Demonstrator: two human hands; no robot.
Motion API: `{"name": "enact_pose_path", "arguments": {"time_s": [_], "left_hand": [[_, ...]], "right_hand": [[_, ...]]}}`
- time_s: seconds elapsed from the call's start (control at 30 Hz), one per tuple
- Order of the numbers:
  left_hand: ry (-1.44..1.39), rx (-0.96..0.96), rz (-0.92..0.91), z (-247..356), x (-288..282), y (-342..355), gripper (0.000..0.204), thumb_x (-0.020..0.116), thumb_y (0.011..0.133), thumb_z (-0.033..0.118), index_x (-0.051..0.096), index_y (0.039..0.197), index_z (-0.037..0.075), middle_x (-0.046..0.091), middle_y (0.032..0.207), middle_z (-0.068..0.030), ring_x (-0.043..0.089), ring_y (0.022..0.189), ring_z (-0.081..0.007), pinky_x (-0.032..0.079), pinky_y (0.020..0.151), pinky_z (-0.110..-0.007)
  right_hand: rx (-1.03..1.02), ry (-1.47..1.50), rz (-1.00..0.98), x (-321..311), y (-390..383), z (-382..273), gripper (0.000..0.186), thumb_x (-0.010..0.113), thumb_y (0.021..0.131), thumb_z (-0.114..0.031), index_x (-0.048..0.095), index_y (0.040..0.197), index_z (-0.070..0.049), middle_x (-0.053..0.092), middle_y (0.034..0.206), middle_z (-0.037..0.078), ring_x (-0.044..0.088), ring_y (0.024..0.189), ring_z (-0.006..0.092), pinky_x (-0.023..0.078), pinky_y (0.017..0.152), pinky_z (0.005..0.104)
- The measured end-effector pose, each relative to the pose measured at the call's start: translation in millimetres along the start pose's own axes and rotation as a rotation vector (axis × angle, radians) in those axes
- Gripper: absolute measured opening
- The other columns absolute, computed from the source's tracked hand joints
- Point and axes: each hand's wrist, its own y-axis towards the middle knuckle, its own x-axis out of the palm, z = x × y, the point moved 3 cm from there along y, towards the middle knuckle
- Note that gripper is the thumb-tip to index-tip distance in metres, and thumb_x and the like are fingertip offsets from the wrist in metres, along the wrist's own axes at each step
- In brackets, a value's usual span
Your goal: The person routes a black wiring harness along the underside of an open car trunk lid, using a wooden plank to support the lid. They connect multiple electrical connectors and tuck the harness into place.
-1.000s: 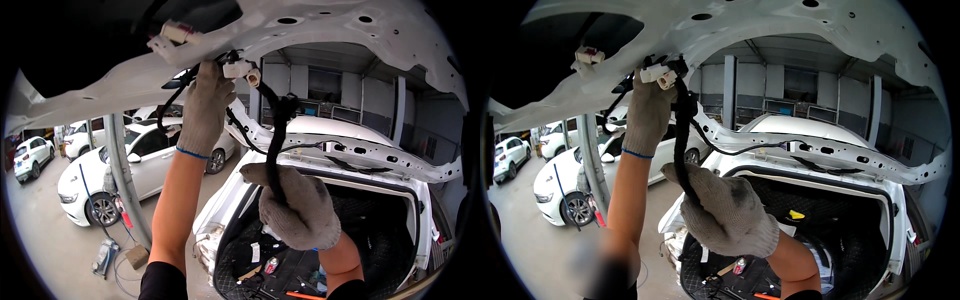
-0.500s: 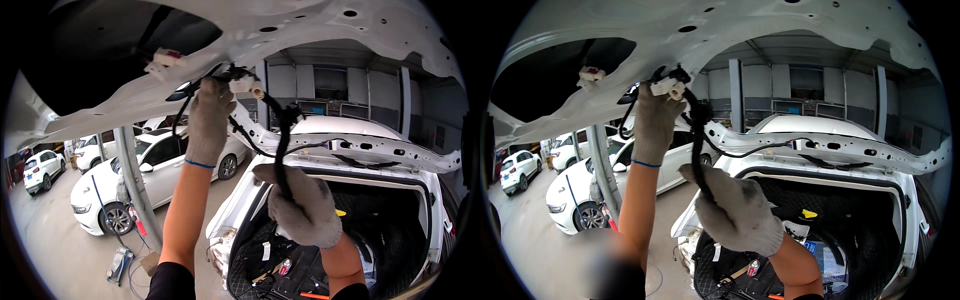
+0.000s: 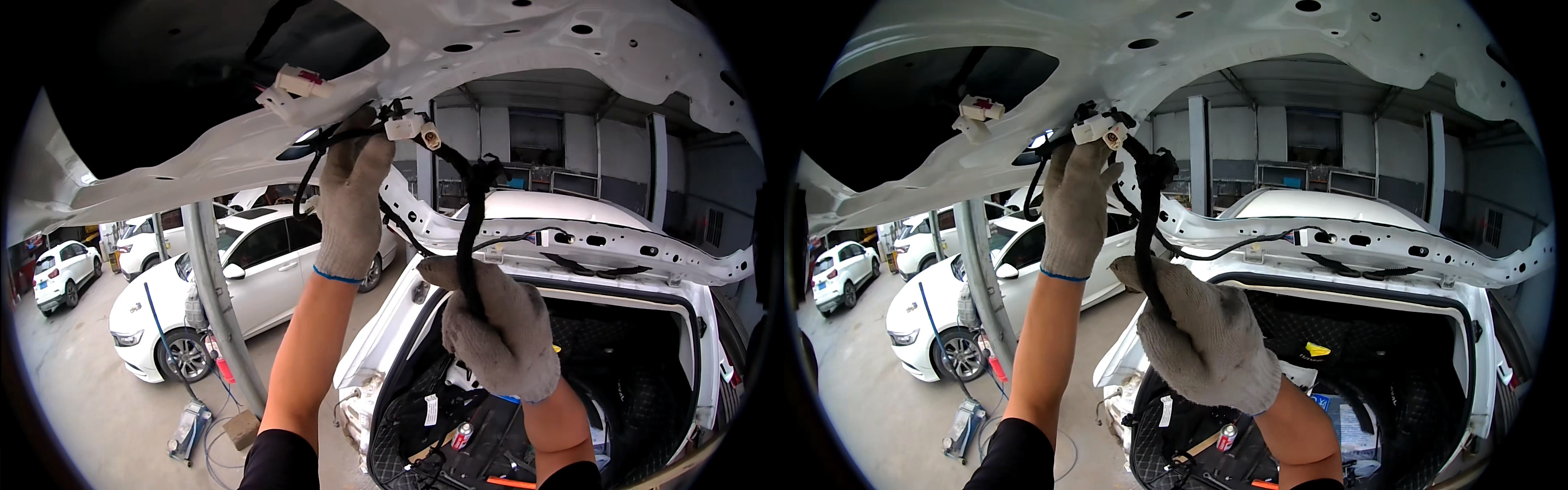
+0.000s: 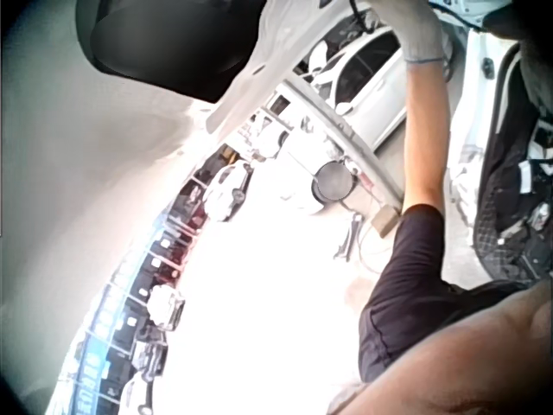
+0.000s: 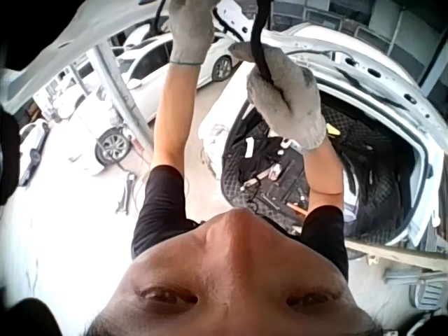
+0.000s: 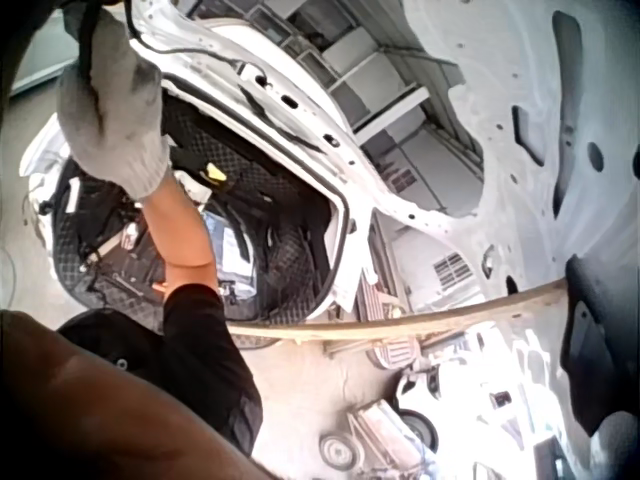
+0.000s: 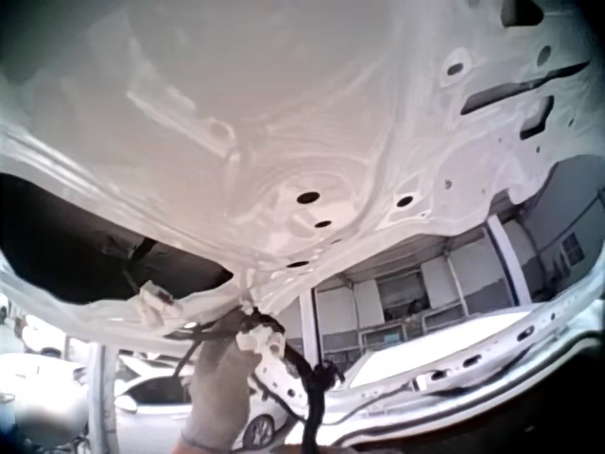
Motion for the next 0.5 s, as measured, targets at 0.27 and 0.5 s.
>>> {"name": "enact_pose_path", "arguments": {"time_s": [0.27,0.5], "left_hand": [[-0.116,0.018,-0.047,2.8,12.1,-6.9,0.051,0.069,0.096,0.031,0.051,0.137,0.005,0.059,0.133,-0.0079,0.055,0.129,-0.0216,0.045,0.103,-0.041],[-0.05,0.019,-0.026,2.0,11.3,-13.6,0.049,0.063,0.099,0.033,0.051,0.137,0.005,0.056,0.137,-0.0085,0.055,0.13,-0.0207,0.045,0.105,-0.038]], "right_hand": [[0.02,0.02,-0.07,-1.2,6.9,-7.4,0.027,0.061,0.078,0.008,0.056,0.105,0.012,0.062,0.12,0.027,0.068,0.072,0.023,0.056,0.051,0.0298],[-0.167,-0.147,-0.015,-1.7,5.0,-4.5,0.021,0.066,0.077,0.005,0.055,0.094,0.009,0.065,0.117,0.025,0.062,0.06,0.0167,0.05,0.046,0.0282]]}}
